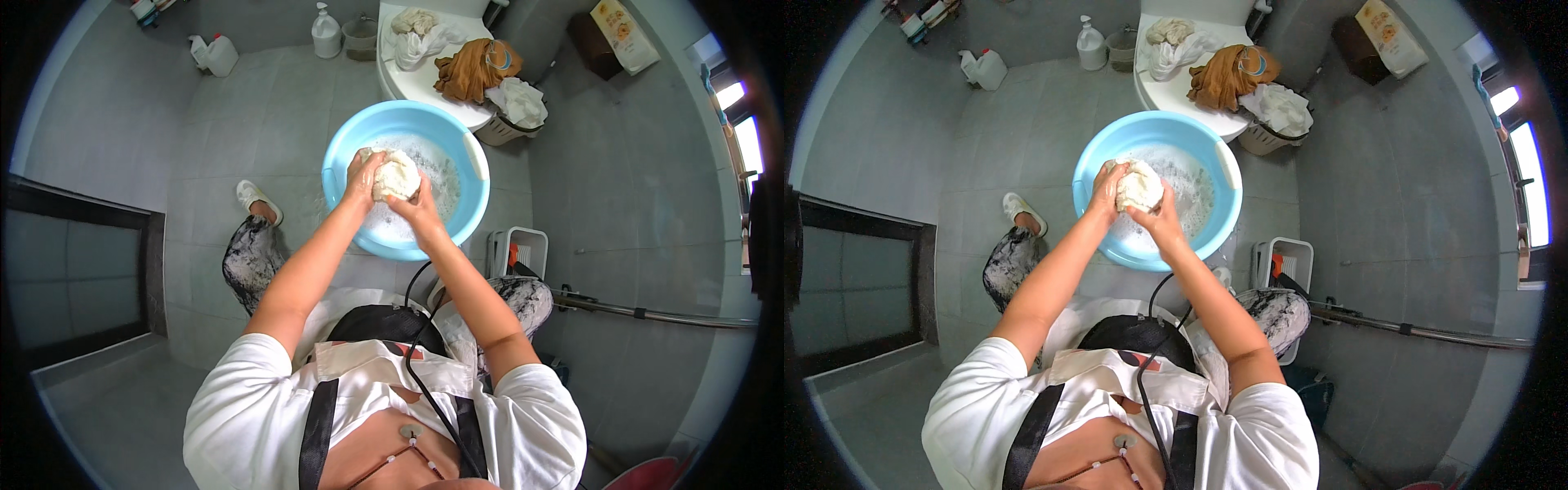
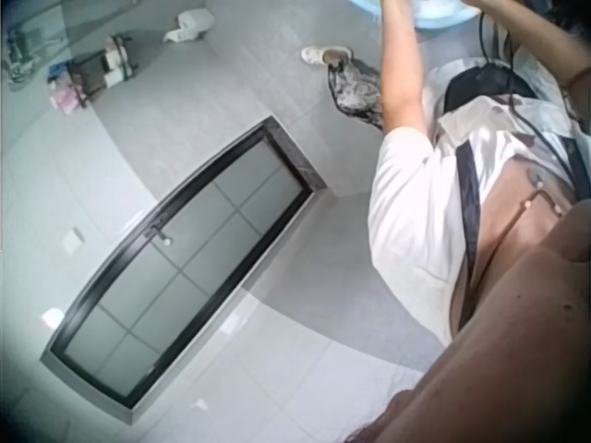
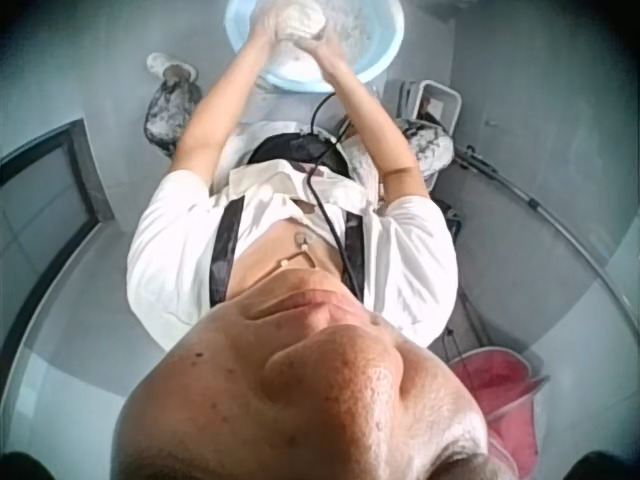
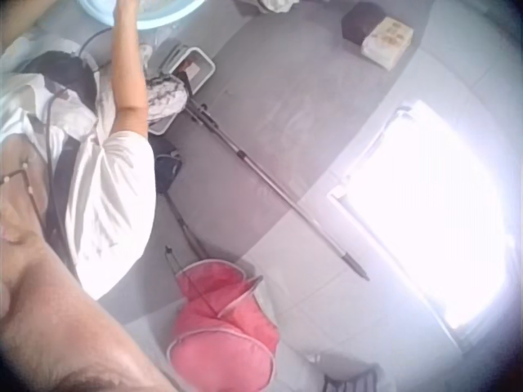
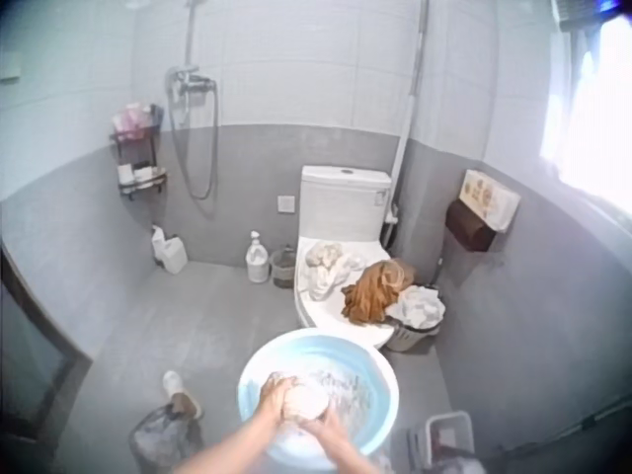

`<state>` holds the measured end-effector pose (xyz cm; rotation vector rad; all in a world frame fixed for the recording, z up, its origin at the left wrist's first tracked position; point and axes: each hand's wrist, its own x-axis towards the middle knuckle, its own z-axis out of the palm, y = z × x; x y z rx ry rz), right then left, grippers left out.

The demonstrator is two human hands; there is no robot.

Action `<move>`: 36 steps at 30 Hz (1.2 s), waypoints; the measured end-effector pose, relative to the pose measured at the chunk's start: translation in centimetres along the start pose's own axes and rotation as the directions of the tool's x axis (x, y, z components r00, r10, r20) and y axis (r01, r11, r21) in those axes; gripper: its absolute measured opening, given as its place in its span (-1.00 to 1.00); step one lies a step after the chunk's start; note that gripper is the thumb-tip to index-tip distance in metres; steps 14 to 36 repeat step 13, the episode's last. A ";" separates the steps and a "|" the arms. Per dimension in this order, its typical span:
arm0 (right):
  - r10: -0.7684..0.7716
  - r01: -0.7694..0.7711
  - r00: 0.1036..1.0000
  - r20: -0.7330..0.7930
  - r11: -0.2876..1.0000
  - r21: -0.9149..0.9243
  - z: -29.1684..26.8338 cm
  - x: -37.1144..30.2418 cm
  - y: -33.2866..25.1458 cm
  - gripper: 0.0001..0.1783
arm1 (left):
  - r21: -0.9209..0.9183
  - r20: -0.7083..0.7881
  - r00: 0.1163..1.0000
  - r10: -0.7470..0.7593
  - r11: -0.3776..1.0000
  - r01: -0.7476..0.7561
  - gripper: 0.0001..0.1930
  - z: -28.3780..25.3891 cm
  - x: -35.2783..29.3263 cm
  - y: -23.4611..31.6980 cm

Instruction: The person washes garments by hand in a soapy blue basin, first squeezing and wringing out a brown item of clothing, then placing a white garment into the water and scrubbing it vigorously.

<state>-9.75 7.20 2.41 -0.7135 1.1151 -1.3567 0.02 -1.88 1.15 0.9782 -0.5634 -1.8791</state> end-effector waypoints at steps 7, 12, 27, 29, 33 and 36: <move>-0.450 0.720 0.596 0.665 -0.067 -0.691 -3.3 0.4 -5.5 -0.01 | 0.118 0.250 0.893 -0.374 0.927 0.355 -0.70 -2.0 1.6 1.4; -0.314 0.830 0.512 0.800 -0.060 -0.555 -2.3 1.1 -7.1 -0.15 | 0.096 0.426 0.780 -0.458 0.880 0.465 -0.53 -0.5 0.9 1.3; -0.371 0.853 0.486 0.792 0.005 -0.521 -2.2 1.4 -6.3 -0.12 | 0.072 0.473 0.753 -0.458 0.872 0.485 -0.47 -0.2 0.8 0.9; -0.371 0.853 0.486 0.792 0.005 -0.521 -2.2 1.4 -6.3 -0.12 | 0.072 0.473 0.753 -0.458 0.872 0.485 -0.47 -0.2 0.8 0.9; -0.371 0.853 0.486 0.792 0.005 -0.521 -2.2 1.4 -6.3 -0.12 | 0.072 0.473 0.753 -0.458 0.872 0.485 -0.47 -0.2 0.8 0.9; -0.371 0.853 0.486 0.792 0.005 -0.521 -2.2 1.4 -6.3 -0.12 | 0.072 0.473 0.753 -0.458 0.872 0.485 -0.47 -0.2 0.8 0.9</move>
